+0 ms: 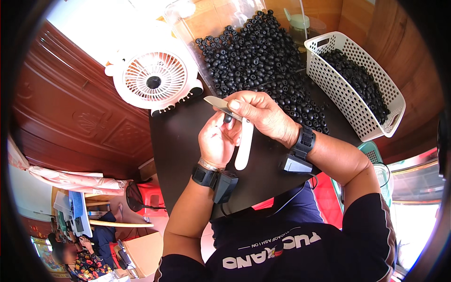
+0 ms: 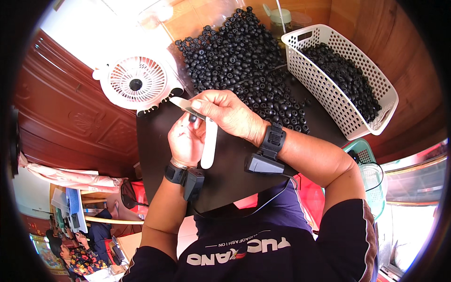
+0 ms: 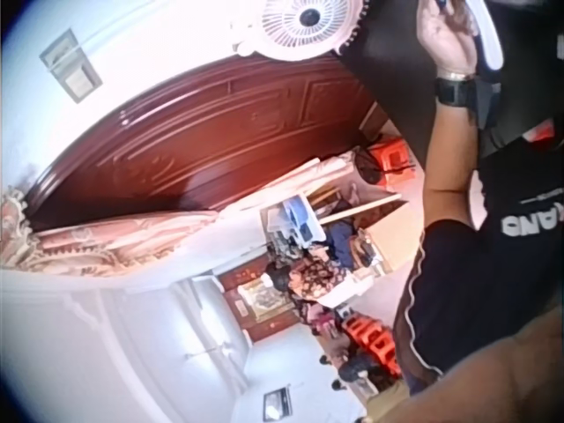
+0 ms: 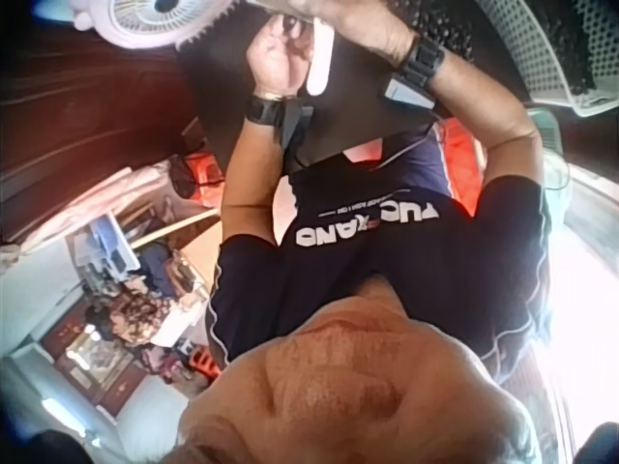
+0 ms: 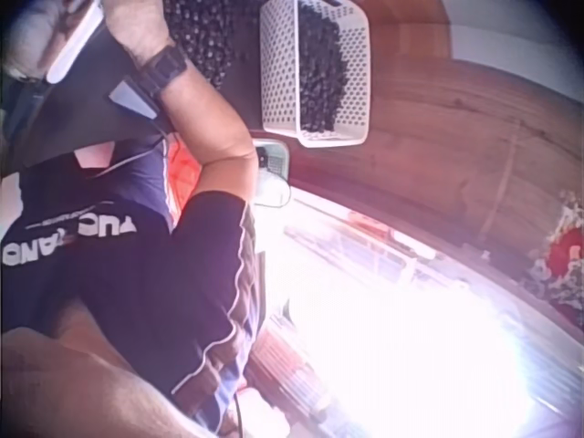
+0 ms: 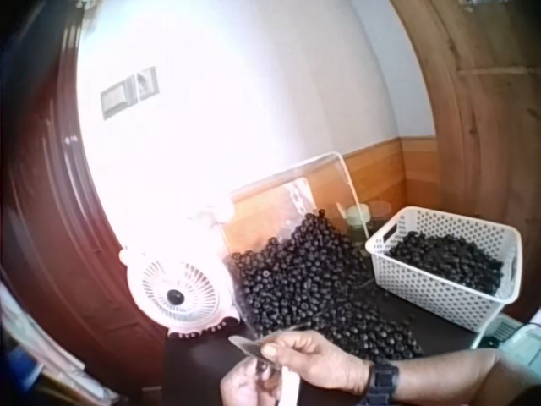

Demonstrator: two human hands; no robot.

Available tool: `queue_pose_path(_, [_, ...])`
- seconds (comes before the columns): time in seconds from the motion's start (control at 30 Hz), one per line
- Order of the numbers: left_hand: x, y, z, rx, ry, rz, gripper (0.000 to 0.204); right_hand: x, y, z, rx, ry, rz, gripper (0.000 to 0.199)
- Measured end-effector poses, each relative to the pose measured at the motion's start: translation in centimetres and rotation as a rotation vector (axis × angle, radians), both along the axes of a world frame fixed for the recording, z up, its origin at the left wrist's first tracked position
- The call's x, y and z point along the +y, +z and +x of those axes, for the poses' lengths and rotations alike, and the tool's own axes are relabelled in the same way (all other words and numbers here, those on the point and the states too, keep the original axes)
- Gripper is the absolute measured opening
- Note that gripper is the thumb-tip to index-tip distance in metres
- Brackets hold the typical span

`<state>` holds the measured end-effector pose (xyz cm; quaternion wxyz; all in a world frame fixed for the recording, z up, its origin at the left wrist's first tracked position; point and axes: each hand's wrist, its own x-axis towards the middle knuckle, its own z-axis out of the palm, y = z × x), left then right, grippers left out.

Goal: The recorder is using a small knife to de-stem and clean black grapes from a large pile on a table.

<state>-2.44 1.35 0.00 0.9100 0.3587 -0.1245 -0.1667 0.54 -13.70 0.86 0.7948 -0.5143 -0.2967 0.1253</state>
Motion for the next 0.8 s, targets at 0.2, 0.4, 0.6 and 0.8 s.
queue_pose_path(0.2, [-0.5, -0.1, -0.2, 0.086, 0.127, 0.056, 0.029, 0.2, -0.5, 0.3, -0.046, -0.031, -0.007, 0.03])
queue_pose_path(0.4, [-0.5, -0.1, -0.3, 0.066, 0.146, 0.071, 0.026, 0.2, 0.2, -0.4, 0.038, -0.02, 0.003, 0.024])
queue_pose_path(0.6, [-0.4, -0.7, -0.3, 0.093, 0.104, -0.046, 0.023, 0.2, -0.3, -0.3, -0.084, -0.07, -0.015, 0.024])
queue_pose_path(0.8, [-0.5, -1.8, -0.2, 0.091, 0.135, -0.009, 0.024, 0.5, -1.0, -0.1, -0.078, -0.104, -0.042, 0.021])
